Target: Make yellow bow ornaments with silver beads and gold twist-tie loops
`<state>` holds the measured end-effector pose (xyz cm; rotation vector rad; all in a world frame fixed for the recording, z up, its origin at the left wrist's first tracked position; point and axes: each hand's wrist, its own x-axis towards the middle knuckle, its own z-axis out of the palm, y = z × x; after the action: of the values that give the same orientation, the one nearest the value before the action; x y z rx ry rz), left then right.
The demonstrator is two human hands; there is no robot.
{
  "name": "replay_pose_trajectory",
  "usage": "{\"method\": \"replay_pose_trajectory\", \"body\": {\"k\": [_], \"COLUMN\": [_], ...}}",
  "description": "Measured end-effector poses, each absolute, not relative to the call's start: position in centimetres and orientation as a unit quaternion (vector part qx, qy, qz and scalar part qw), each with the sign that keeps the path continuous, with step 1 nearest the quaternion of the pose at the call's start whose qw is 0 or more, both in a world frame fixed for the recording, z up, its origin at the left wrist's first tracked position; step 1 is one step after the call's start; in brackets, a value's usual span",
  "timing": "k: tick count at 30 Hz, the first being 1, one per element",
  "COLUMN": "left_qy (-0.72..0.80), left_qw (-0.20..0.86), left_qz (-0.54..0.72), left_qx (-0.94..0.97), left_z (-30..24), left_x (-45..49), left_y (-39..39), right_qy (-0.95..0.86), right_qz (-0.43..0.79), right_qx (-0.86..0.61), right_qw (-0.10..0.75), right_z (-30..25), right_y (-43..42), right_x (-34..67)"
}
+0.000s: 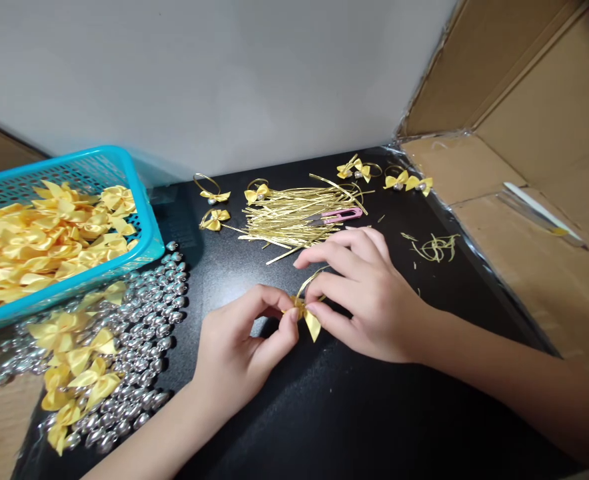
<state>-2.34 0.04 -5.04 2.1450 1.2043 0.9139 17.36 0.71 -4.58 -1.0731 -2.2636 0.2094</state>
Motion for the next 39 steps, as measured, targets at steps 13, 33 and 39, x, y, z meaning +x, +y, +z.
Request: {"method": "replay_pose_trajectory", "body": {"k": [13,33,39], "left_qy": [0.434,0.414,0.422], "left_qw": [0.243,0.252,0.248], "left_qz": [0.333,0.323,0.318], "left_qx": [0.801,0.813,0.812], "left_z": [-5.11,-5.22,-5.04], "left_x": [-2.07,-2.07,-2.04], "left_y": [-0.05,0.08,-0.05], "right_qy": [-0.826,-0.832,-0.856], "right_qz": [0.197,0.207,0.146], "right_qx": [-0.426,-0.413,-0.390], "right_qw": [0.312,0.307,0.305], "right_z": [-4.37,-4.65,-4.70], "right_y": [0.76,1.25,1.18], "right_x": [17.37,17.67,17.73]}}
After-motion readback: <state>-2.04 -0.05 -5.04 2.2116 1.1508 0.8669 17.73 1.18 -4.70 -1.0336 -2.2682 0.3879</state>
